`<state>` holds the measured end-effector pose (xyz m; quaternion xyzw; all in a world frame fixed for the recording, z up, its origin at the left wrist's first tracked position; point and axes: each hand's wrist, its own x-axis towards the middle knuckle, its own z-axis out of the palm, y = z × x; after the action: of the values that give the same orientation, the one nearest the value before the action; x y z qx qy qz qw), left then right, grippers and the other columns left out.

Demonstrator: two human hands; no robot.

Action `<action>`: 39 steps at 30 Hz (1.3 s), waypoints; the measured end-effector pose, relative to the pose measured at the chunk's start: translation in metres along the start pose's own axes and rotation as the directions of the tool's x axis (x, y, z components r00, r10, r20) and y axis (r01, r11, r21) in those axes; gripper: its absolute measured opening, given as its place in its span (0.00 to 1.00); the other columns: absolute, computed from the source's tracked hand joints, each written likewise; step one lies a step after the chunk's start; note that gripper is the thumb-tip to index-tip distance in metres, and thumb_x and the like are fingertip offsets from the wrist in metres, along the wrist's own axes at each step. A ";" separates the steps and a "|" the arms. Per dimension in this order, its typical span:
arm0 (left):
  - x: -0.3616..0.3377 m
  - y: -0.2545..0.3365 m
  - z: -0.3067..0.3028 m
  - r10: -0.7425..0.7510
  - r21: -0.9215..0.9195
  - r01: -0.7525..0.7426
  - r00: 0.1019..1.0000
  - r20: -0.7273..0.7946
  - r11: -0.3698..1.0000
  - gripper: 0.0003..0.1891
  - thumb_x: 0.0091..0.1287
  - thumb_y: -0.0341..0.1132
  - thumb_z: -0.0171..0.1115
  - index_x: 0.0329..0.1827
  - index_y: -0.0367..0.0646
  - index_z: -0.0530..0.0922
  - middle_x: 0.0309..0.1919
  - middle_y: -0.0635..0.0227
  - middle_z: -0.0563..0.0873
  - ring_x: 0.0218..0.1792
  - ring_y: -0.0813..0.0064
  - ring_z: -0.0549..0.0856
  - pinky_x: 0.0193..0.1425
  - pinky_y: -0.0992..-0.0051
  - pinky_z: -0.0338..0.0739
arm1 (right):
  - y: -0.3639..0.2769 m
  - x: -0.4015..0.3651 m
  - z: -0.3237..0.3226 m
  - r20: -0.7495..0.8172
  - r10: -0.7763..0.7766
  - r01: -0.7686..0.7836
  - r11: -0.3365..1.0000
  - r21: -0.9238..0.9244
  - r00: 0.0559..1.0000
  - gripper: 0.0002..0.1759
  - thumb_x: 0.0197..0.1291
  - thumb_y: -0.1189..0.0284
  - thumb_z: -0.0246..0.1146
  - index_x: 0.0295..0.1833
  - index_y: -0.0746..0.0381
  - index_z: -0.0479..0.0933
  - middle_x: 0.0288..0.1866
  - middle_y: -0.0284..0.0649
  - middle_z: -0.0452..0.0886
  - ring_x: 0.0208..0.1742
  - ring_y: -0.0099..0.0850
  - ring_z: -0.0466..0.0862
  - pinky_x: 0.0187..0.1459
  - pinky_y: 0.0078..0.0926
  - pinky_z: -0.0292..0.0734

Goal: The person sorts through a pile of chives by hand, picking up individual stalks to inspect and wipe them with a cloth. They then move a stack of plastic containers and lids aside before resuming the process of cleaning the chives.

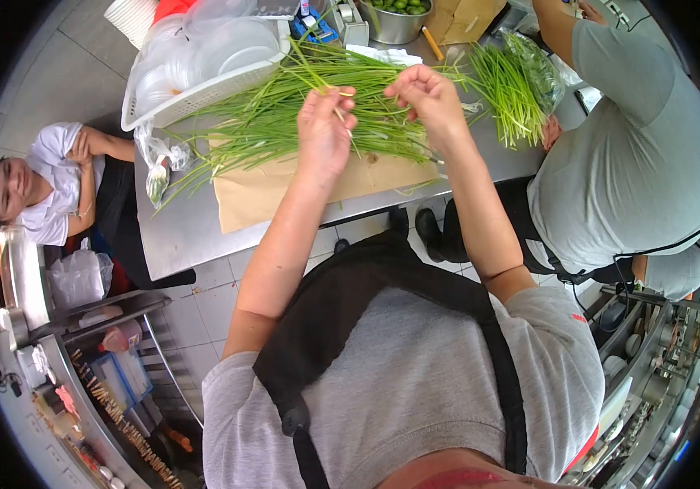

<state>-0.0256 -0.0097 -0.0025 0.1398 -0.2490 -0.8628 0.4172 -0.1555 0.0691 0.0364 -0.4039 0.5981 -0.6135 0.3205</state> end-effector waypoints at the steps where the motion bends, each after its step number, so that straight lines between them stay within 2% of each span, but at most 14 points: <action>1: 0.002 0.005 -0.008 0.028 -0.007 -0.028 1.000 0.006 1.000 0.05 0.59 0.25 0.55 0.36 0.45 0.73 0.29 0.68 0.79 0.26 0.83 0.74 0.23 0.85 0.66 | 0.000 0.003 -0.007 -0.023 -0.036 0.036 0.999 -0.004 0.999 0.02 0.54 0.74 0.57 0.31 0.58 0.71 0.27 0.30 0.78 0.24 0.13 0.71 0.21 0.08 0.60; 3: 0.004 0.016 -0.019 0.054 -0.013 -0.053 0.999 0.009 0.998 0.06 0.58 0.24 0.54 0.37 0.45 0.72 0.29 0.67 0.79 0.27 0.82 0.74 0.24 0.84 0.66 | 0.008 0.008 -0.021 -0.009 -0.032 0.032 0.999 -0.012 0.999 0.02 0.54 0.74 0.57 0.30 0.59 0.73 0.27 0.29 0.78 0.26 0.13 0.72 0.24 0.10 0.63; 5: 0.004 0.026 -0.026 0.074 -0.024 -0.072 0.994 0.079 0.997 0.08 0.58 0.23 0.52 0.38 0.45 0.72 0.29 0.67 0.79 0.27 0.82 0.74 0.24 0.84 0.66 | 0.018 0.009 -0.030 0.110 -0.057 0.102 0.878 -0.468 0.992 0.01 0.51 0.75 0.59 0.30 0.60 0.76 0.28 0.34 0.80 0.27 0.22 0.77 0.27 0.19 0.70; 6: 0.003 0.030 -0.027 0.057 0.017 -0.058 0.996 0.068 0.998 0.08 0.57 0.22 0.51 0.38 0.45 0.72 0.29 0.67 0.78 0.27 0.81 0.75 0.24 0.84 0.66 | 0.022 0.011 -0.030 0.110 -0.056 0.102 0.878 -0.468 0.992 0.01 0.51 0.75 0.59 0.30 0.60 0.76 0.28 0.34 0.80 0.27 0.22 0.77 0.27 0.19 0.70; 8: 0.002 0.033 -0.032 0.002 0.049 -0.006 0.997 0.081 0.999 0.08 0.57 0.23 0.51 0.37 0.45 0.72 0.28 0.66 0.78 0.27 0.80 0.75 0.24 0.83 0.67 | 0.031 0.014 -0.027 0.266 -0.092 0.280 0.426 -0.861 0.959 0.04 0.46 0.76 0.60 0.30 0.59 0.78 0.30 0.39 0.80 0.31 0.35 0.80 0.32 0.30 0.73; 11: 0.001 0.030 -0.035 -0.093 0.090 0.084 0.991 0.096 0.992 0.07 0.55 0.24 0.50 0.35 0.44 0.72 0.27 0.66 0.77 0.27 0.78 0.75 0.26 0.81 0.68 | 0.050 0.017 -0.017 0.307 -0.146 0.334 0.234 -0.913 0.940 0.06 0.41 0.77 0.57 0.29 0.59 0.78 0.30 0.44 0.79 0.33 0.43 0.79 0.35 0.38 0.74; 15: -0.003 0.029 -0.039 -0.201 0.105 0.189 0.972 0.120 0.976 0.03 0.54 0.26 0.52 0.32 0.43 0.71 0.28 0.67 0.75 0.30 0.73 0.74 0.32 0.77 0.70 | 0.047 0.021 -0.016 0.334 -0.173 0.357 0.127 -0.925 0.927 0.06 0.43 0.77 0.57 0.28 0.58 0.77 0.29 0.43 0.79 0.32 0.42 0.79 0.36 0.38 0.74; 18: -0.005 0.027 -0.044 -0.221 0.066 0.214 0.963 0.155 0.975 0.03 0.56 0.28 0.52 0.32 0.43 0.71 0.25 0.68 0.73 0.28 0.74 0.73 0.32 0.77 0.69 | 0.020 0.024 -0.023 0.291 -0.091 0.305 0.309 -0.901 0.952 0.05 0.43 0.78 0.56 0.28 0.59 0.77 0.28 0.43 0.79 0.32 0.42 0.79 0.34 0.37 0.73; 20: -0.008 0.026 -0.038 -0.233 0.060 0.227 0.966 0.112 0.972 0.02 0.56 0.27 0.49 0.31 0.43 0.70 0.23 0.70 0.71 0.25 0.76 0.71 0.29 0.79 0.67 | -0.001 0.028 -0.029 0.248 -0.253 0.345 0.491 -0.800 0.935 0.03 0.47 0.77 0.58 0.30 0.60 0.76 0.23 0.44 0.75 0.27 0.33 0.77 0.31 0.28 0.71; 23: -0.010 0.026 -0.035 -0.270 0.089 0.262 0.958 0.094 0.961 0.02 0.57 0.27 0.48 0.32 0.42 0.70 0.20 0.73 0.69 0.21 0.80 0.68 0.25 0.81 0.64 | -0.050 0.026 -0.040 0.157 -0.347 0.330 0.521 -0.787 0.924 0.02 0.49 0.76 0.59 0.31 0.61 0.76 0.21 0.37 0.75 0.25 0.23 0.74 0.30 0.20 0.69; 25: -0.011 0.026 -0.033 -0.297 0.123 0.283 0.948 0.118 0.951 0.02 0.59 0.28 0.49 0.32 0.41 0.70 0.19 0.75 0.68 0.21 0.82 0.67 0.24 0.82 0.62 | -0.066 0.026 -0.052 0.046 -0.377 0.341 0.771 -0.538 0.925 0.02 0.52 0.76 0.59 0.32 0.62 0.76 0.24 0.30 0.76 0.27 0.16 0.71 0.32 0.14 0.66; 28: -0.011 0.022 -0.022 -0.282 0.211 0.253 0.951 0.123 0.944 0.06 0.63 0.33 0.51 0.37 0.40 0.72 0.18 0.78 0.66 0.21 0.85 0.66 0.24 0.83 0.61 | -0.061 0.022 -0.048 0.043 -0.369 0.350 0.832 -0.430 0.928 0.01 0.50 0.78 0.60 0.30 0.64 0.75 0.21 0.25 0.73 0.26 0.12 0.70 0.28 0.12 0.65; 34: -0.005 0.012 0.001 -0.189 0.202 0.155 0.968 0.163 0.967 0.13 0.64 0.34 0.52 0.48 0.36 0.72 0.22 0.78 0.67 0.24 0.86 0.67 0.27 0.84 0.64 | -0.018 0.003 -0.020 0.153 -0.019 0.053 0.973 -0.224 0.988 0.02 0.53 0.79 0.59 0.33 0.65 0.75 0.29 0.30 0.77 0.31 0.16 0.76 0.35 0.12 0.70; 39: -0.003 0.013 0.015 -0.087 0.247 0.057 0.990 0.114 0.967 0.13 0.64 0.34 0.54 0.48 0.36 0.72 0.26 0.77 0.72 0.25 0.88 0.67 0.26 0.86 0.63 | -0.010 -0.008 -0.009 0.136 -0.025 0.048 0.985 -0.165 0.990 0.02 0.52 0.78 0.59 0.33 0.65 0.75 0.26 0.32 0.79 0.28 0.15 0.74 0.30 0.12 0.68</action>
<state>-0.0218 -0.0101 0.0173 0.1450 -0.3733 -0.8473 0.3489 -0.1592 0.0810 0.0460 -0.4805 0.6174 -0.5383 0.3133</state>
